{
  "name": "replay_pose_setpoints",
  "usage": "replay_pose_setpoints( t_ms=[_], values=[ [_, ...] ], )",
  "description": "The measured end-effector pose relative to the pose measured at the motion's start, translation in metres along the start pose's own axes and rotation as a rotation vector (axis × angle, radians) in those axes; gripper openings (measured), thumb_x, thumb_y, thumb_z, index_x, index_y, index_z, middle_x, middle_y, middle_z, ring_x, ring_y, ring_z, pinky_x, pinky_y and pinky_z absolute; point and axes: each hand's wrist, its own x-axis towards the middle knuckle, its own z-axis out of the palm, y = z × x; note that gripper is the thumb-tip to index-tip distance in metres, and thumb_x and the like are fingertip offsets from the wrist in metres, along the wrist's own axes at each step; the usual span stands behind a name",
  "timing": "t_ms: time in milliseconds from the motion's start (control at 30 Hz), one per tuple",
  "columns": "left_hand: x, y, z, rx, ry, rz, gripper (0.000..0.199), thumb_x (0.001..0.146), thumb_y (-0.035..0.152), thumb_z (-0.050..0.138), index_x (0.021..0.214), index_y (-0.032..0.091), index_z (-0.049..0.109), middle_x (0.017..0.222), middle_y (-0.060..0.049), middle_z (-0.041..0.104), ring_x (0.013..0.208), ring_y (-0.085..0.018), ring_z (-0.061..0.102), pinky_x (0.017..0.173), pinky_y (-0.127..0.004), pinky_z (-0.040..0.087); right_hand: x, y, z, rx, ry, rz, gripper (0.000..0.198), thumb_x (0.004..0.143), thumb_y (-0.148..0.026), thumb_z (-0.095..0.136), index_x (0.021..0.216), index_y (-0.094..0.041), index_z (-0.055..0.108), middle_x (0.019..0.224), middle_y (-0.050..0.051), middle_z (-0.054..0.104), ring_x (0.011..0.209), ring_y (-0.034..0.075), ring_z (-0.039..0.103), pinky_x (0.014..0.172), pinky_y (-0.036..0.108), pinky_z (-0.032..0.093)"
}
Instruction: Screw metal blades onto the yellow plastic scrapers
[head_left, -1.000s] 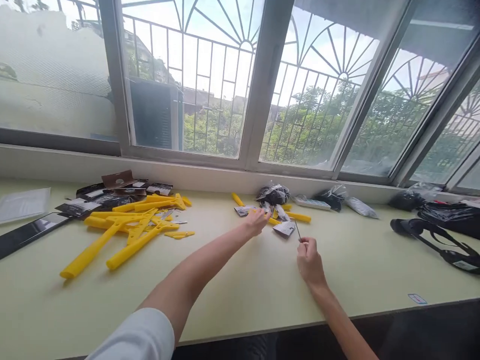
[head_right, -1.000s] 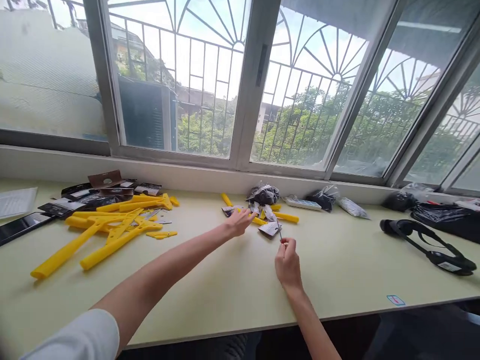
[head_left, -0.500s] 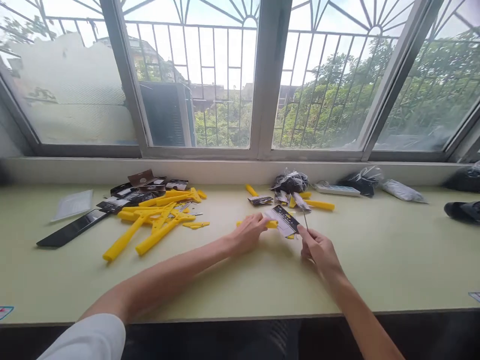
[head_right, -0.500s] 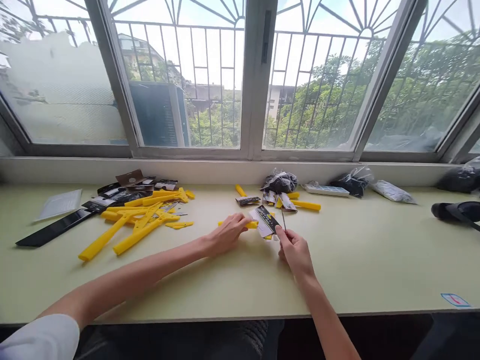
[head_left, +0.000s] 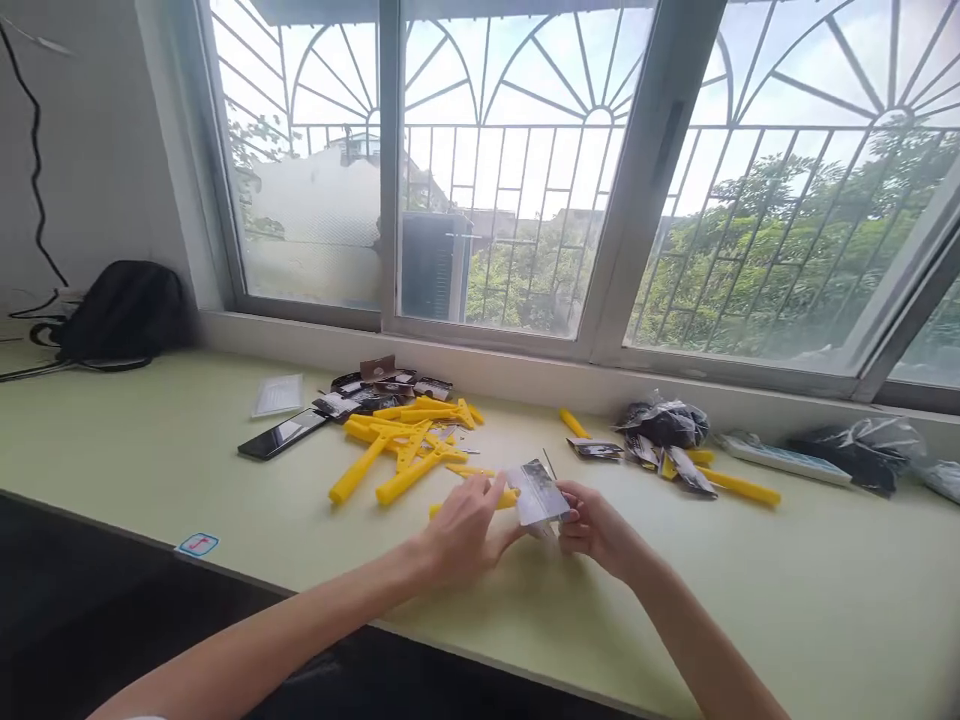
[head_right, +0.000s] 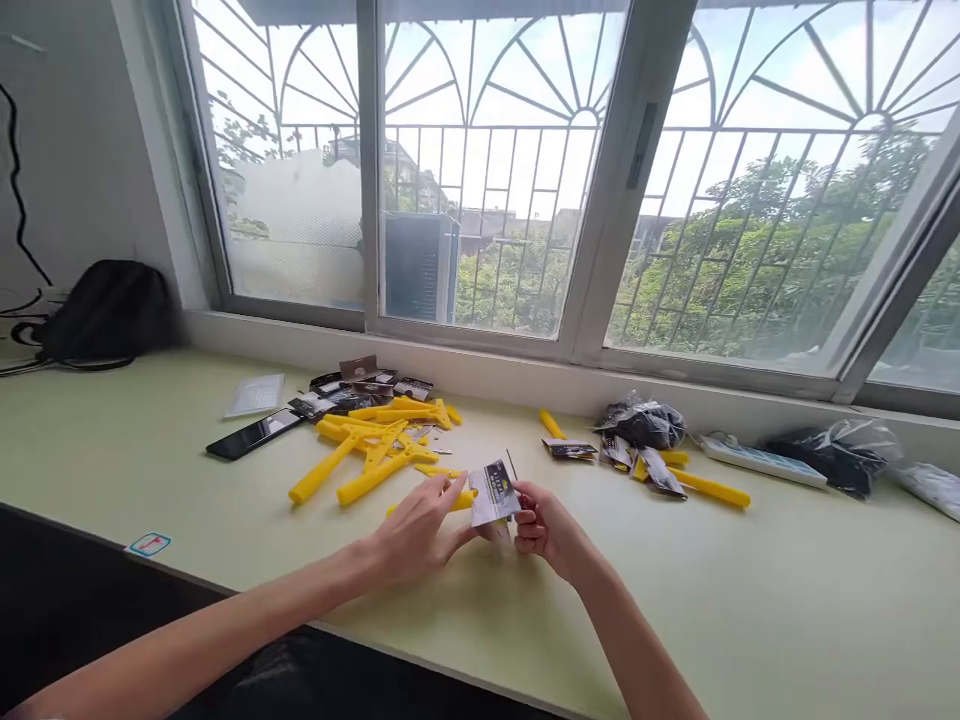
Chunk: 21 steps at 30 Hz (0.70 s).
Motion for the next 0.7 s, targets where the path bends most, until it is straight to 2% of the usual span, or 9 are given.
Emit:
replay_pose_setpoints(
  t_ms=[133, 267, 400, 567, 633, 700],
  values=[
    [-0.002, 0.006, -0.001, 0.034, -0.017, -0.080, 0.095, 0.088, 0.077, 0.046, 0.156, 0.012, 0.033, 0.127, -0.021, 0.058, 0.118, -0.035, 0.055, 0.100, -0.049, 0.045, 0.012, 0.004, 0.006, -0.032, -0.014, -0.079, 0.027, 0.083, -0.033, 0.063, 0.066, -0.017, 0.048, 0.056, -0.009, 0.029, 0.044, 0.003, 0.016, 0.042, 0.018, 0.032],
    [0.002, 0.017, -0.002, 0.057, -0.041, -0.163, 0.097, 0.086, 0.083, 0.039, 0.155, 0.013, 0.037, 0.125, -0.020, 0.060, 0.114, -0.035, 0.057, 0.096, -0.047, 0.046, 0.016, 0.016, 0.002, -0.077, 0.007, -0.189, 0.026, 0.075, -0.033, 0.067, 0.065, -0.019, 0.047, 0.056, -0.009, 0.029, 0.045, 0.005, 0.021, 0.043, 0.018, 0.031],
    [0.002, 0.019, 0.001, 0.069, -0.050, -0.197, 0.082, 0.093, 0.072, 0.038, 0.152, 0.016, 0.040, 0.123, -0.019, 0.061, 0.113, -0.034, 0.058, 0.095, -0.046, 0.046, 0.019, 0.022, -0.002, -0.144, 0.051, -0.231, 0.023, 0.075, -0.033, 0.069, 0.069, -0.018, 0.054, 0.055, -0.007, 0.038, 0.046, 0.006, 0.029, 0.044, 0.018, 0.032],
    [0.002, 0.017, 0.001, 0.005, -0.045, -0.140, 0.065, 0.089, 0.048, 0.056, 0.146, 0.019, 0.045, 0.126, -0.015, 0.062, 0.116, -0.031, 0.057, 0.099, -0.043, 0.045, 0.017, 0.020, -0.005, -0.153, -0.032, -0.168, 0.024, 0.077, -0.037, 0.075, 0.083, -0.016, 0.065, 0.064, -0.001, 0.056, 0.052, 0.009, 0.044, 0.047, 0.018, 0.037],
    [0.003, 0.017, 0.000, -0.026, -0.063, -0.126, 0.057, 0.086, 0.036, 0.059, 0.140, 0.020, 0.050, 0.124, -0.013, 0.064, 0.116, -0.029, 0.057, 0.098, -0.040, 0.046, 0.018, 0.020, -0.003, -0.198, 0.003, -0.197, 0.028, 0.074, -0.040, 0.078, 0.083, -0.016, 0.065, 0.065, -0.001, 0.058, 0.052, 0.009, 0.044, 0.044, 0.018, 0.034],
    [0.006, 0.018, 0.000, -0.017, -0.093, -0.141, 0.045, 0.084, 0.027, 0.058, 0.128, 0.020, 0.058, 0.117, -0.012, 0.067, 0.112, -0.029, 0.059, 0.095, -0.039, 0.047, 0.019, 0.022, 0.000, -0.226, 0.060, -0.236, 0.032, 0.071, -0.041, 0.081, 0.077, -0.017, 0.061, 0.060, -0.003, 0.052, 0.048, 0.007, 0.036, 0.040, 0.017, 0.025]
  ],
)
